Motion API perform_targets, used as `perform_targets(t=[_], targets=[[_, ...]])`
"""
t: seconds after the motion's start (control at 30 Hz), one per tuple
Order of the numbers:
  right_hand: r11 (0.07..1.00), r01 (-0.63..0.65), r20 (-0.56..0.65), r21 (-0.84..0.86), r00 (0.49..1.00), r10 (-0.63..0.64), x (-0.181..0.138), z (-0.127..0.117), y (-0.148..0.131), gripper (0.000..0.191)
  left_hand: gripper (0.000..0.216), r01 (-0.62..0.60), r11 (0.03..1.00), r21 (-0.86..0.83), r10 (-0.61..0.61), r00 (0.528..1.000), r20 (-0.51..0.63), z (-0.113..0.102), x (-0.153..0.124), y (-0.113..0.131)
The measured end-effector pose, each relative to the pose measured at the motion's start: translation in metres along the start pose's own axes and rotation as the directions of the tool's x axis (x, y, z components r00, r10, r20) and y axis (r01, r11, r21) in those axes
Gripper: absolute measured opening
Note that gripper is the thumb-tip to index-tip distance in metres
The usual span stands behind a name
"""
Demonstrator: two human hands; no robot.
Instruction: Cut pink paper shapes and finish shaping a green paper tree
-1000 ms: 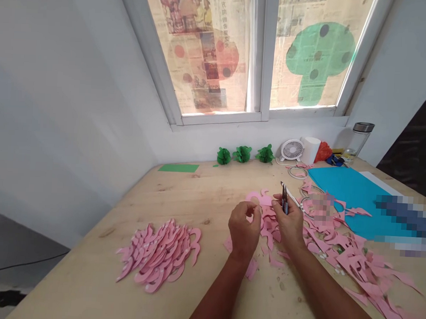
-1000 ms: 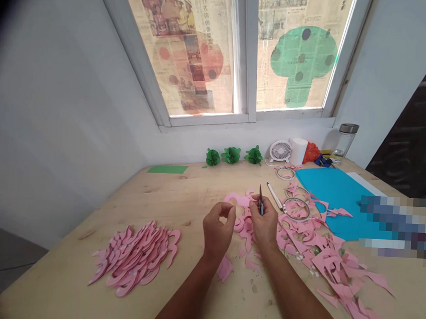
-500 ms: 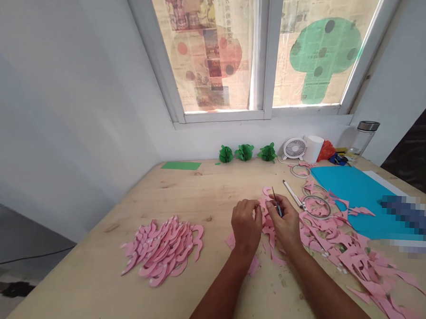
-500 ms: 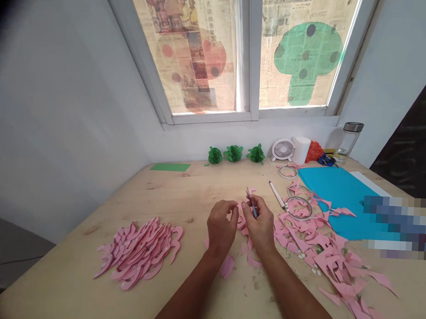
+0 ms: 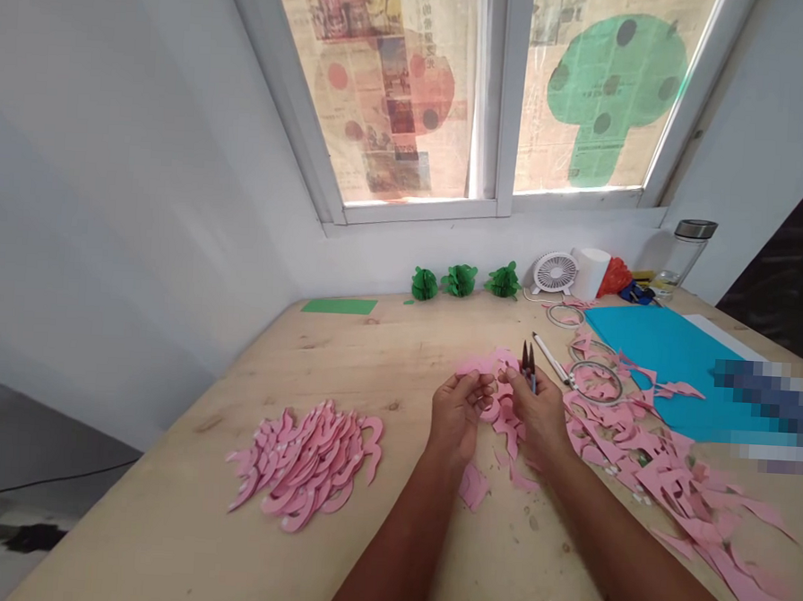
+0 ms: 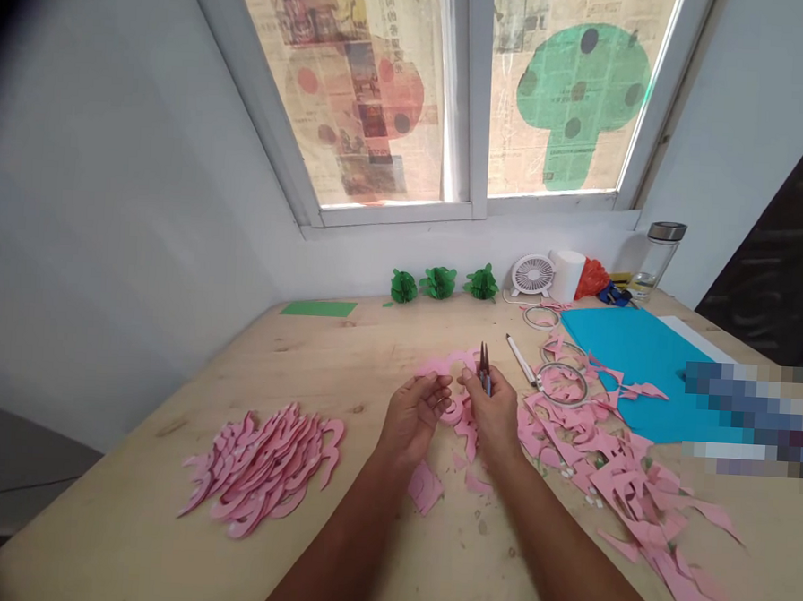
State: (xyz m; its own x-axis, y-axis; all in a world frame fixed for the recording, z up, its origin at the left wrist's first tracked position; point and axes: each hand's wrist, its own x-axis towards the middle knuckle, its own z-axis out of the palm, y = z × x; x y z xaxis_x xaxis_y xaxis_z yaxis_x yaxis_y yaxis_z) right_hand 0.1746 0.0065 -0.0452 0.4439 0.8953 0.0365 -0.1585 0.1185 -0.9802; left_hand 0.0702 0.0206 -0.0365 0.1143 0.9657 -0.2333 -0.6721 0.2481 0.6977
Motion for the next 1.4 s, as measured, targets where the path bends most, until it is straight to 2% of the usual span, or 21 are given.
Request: perform_targets(t=[0.17,0.37,0.53,0.67,0.97,1.03,1.13,1.27,1.4], targets=[[0.986,-0.046,-0.039,0.159,0.998,0.053,0.005,-0.001,-0.003,0.036,0.024,-0.011,0.994,0.109,0.010,1.000,0.008,0.002,-0.002,-0.004],[0.985,-0.051,-0.015,0.163,0.998,0.054,0.008,-0.004,-0.006,0.036,0.026,-0.078,0.972,0.223,0.087,0.996,-0.030,0.000,-0.001,-0.001],[0.978,-0.062,-0.042,0.200,0.997,0.071,0.007,-0.004,-0.009,0.036,0.024,-0.054,0.954,0.295,0.046,0.998,0.033,-0.003,0.000,0.001],[0.975,-0.078,-0.053,0.209,0.994,0.091,0.007,-0.004,-0.012,0.037,0.024,-0.036,0.948,0.315,0.019,0.998,0.055,-0.004,0.001,0.002],[0.979,-0.092,-0.033,0.179,0.994,0.100,0.008,-0.004,-0.009,0.037,0.025,-0.026,0.962,0.272,0.022,1.000,0.019,-0.003,0.001,0.005],[0.981,-0.087,0.002,0.171,0.996,0.088,0.008,-0.005,-0.008,0.037,0.024,-0.032,0.973,0.229,0.033,0.999,-0.003,-0.004,0.002,0.007],[0.975,-0.109,0.117,0.191,0.989,0.088,0.005,-0.004,-0.008,0.039,0.022,-0.044,0.991,0.126,0.051,0.997,-0.052,-0.007,0.004,0.011],[0.964,-0.202,0.263,0.173,0.953,0.153,-0.003,-0.001,-0.006,0.041,0.020,-0.062,0.998,-0.023,0.059,0.992,-0.111,-0.012,0.007,0.016],[0.964,-0.250,0.353,0.086,0.913,0.205,-0.010,0.002,-0.003,0.040,0.018,-0.094,0.994,-0.064,0.085,0.988,-0.131,-0.011,0.008,0.017]])
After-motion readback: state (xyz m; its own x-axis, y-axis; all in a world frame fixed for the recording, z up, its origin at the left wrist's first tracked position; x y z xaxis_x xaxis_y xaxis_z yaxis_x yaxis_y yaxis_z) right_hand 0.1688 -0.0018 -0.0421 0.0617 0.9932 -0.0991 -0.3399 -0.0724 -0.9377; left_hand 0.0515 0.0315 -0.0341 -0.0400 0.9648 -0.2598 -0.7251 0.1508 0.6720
